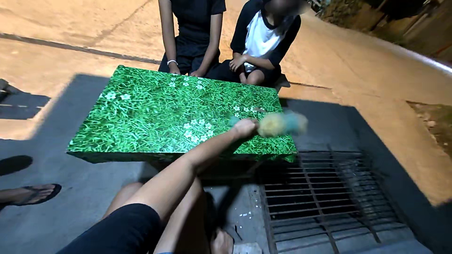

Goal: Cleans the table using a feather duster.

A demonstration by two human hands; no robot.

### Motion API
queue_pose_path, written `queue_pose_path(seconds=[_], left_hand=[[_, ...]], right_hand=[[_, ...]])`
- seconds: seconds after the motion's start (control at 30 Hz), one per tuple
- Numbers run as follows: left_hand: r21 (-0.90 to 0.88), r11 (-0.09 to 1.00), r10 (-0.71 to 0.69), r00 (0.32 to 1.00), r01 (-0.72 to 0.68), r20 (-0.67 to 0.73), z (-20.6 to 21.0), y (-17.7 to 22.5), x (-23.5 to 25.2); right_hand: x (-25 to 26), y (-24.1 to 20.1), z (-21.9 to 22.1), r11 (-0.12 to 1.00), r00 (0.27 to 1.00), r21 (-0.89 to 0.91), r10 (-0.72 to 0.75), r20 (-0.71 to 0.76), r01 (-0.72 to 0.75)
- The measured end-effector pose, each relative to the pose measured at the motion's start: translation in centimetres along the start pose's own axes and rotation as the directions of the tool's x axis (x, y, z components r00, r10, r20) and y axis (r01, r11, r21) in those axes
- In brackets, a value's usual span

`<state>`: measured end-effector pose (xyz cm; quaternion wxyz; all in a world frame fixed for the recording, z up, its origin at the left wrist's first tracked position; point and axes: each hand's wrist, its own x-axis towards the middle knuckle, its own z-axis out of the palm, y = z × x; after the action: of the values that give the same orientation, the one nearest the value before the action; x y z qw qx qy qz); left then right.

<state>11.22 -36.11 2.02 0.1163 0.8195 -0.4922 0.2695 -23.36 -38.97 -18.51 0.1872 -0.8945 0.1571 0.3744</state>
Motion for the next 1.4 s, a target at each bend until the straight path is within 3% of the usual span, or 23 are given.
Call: queue_pose_path(seconds=[0.03,0.07,0.1,0.17,0.23,0.27,0.3,0.37,0.43,0.47,0.53,0.57,0.67,0.8,0.93,1.03,1.07,1.1,1.17,1.27,1.33,1.4], left_hand=[[-0.137,0.990,0.027,0.993,-0.011,0.116,3.3,-0.8,0.0],[-0.207,0.977,0.007,0.959,0.053,0.282,4.9,-1.1,0.3],[-0.228,0.964,-0.052,0.935,0.139,0.350,5.7,-1.1,0.2],[-0.167,0.894,-0.324,0.859,0.415,0.395,5.5,-0.4,-0.4],[-0.084,0.768,-0.551,0.723,0.634,0.418,4.9,0.7,-0.2],[-0.083,0.765,-0.550,0.716,0.638,0.430,4.6,1.2,-0.4],[-0.114,0.807,-0.479,0.755,0.580,0.449,4.3,1.9,-1.0],[-0.198,0.915,-0.235,0.863,0.352,0.447,3.7,2.7,-3.0],[-0.219,0.954,-0.102,0.910,0.204,0.402,2.6,2.1,-6.0],[-0.203,0.956,-0.125,0.917,0.214,0.378,1.8,1.4,-7.7],[-0.117,0.906,-0.347,0.871,0.408,0.348,-0.4,-0.2,-11.6],[-0.049,0.828,-0.513,0.790,0.558,0.335,-2.1,-1.0,-13.5],[0.094,0.449,-0.881,0.423,0.889,0.211,-7.5,-3.5,-19.3],[0.164,0.028,-1.000,0.029,0.986,-0.002,-15.1,-4.3,-28.0],[0.153,-0.258,-0.959,-0.233,0.954,-0.164,-20.7,-1.5,-34.2],[0.049,-0.344,-0.938,-0.342,0.937,-0.056,-21.4,1.7,-32.8],[0.002,-0.331,-0.943,-0.331,0.944,0.029,-20.7,3.1,-31.2],[-0.040,-0.284,-0.951,-0.276,0.958,0.137,-19.5,4.7,-29.4],[-0.104,-0.111,-0.917,-0.062,0.988,0.393,-15.8,8.2,-25.7],[-0.263,0.109,-0.677,0.265,0.959,0.687,-11.1,14.0,-19.3],[-0.449,0.135,-0.513,0.450,0.883,0.731,-8.7,15.8,-16.5],[-0.539,0.120,-0.466,0.527,0.833,0.711,-7.6,15.8,-15.2]], right_hand=[[0.8,0.4,0.6,1.000,1.000,-0.013,-0.018,-0.007,0.018],[1.4,0.7,1.0,1.000,1.000,-0.014,-0.028,-0.013,0.028],[1.8,0.8,1.2,0.999,0.999,-0.015,-0.033,-0.020,0.033],[2.0,0.9,1.4,0.999,1.000,-0.024,-0.024,-0.012,0.024],[2.1,0.7,1.3,0.999,1.000,-0.035,-0.015,0.004,0.015],[2.1,0.6,1.4,0.999,1.000,-0.037,-0.018,0.004,0.018],[2.0,0.7,1.5,0.999,1.000,-0.037,-0.023,-0.001,0.022],[2.1,0.9,1.5,0.999,1.000,-0.039,-0.025,-0.018,0.024],[2.2,0.8,1.6,0.999,0.999,-0.037,-0.024,-0.036,0.023],[2.2,0.7,1.6,0.999,0.999,-0.040,-0.025,-0.040,0.023],[2.3,0.7,1.8,0.999,0.999,-0.047,-0.025,-0.037,0.024],[2.4,0.7,2.0,0.999,0.999,-0.048,-0.026,-0.039,0.025],[2.5,0.7,2.0,0.998,0.999,-0.056,-0.021,-0.036,0.019],[2.7,0.7,2.4,0.996,0.997,-0.086,-0.024,-0.067,0.018],[2.7,0.7,2.5,0.994,0.996,-0.109,-0.021,-0.081,0.012],[2.7,0.7,2.6,0.994,0.995,-0.107,-0.036,-0.093,0.026],[2.7,0.7,2.7,0.994,0.995,-0.109,-0.039,-0.093,0.029],[2.7,0.6,2.8,0.994,0.995,-0.109,-0.040,-0.093,0.030],[2.7,0.5,2.9,0.995,0.993,-0.095,-0.035,-0.111,0.024],[2.2,0.3,2.9,0.995,0.991,-0.096,0.004,-0.134,-0.017],[1.6,0.0,2.8,0.995,0.990,-0.089,0.032,-0.139,-0.045],[1.7,0.1,2.9,0.997,0.988,-0.066,0.023,-0.152,-0.033]])
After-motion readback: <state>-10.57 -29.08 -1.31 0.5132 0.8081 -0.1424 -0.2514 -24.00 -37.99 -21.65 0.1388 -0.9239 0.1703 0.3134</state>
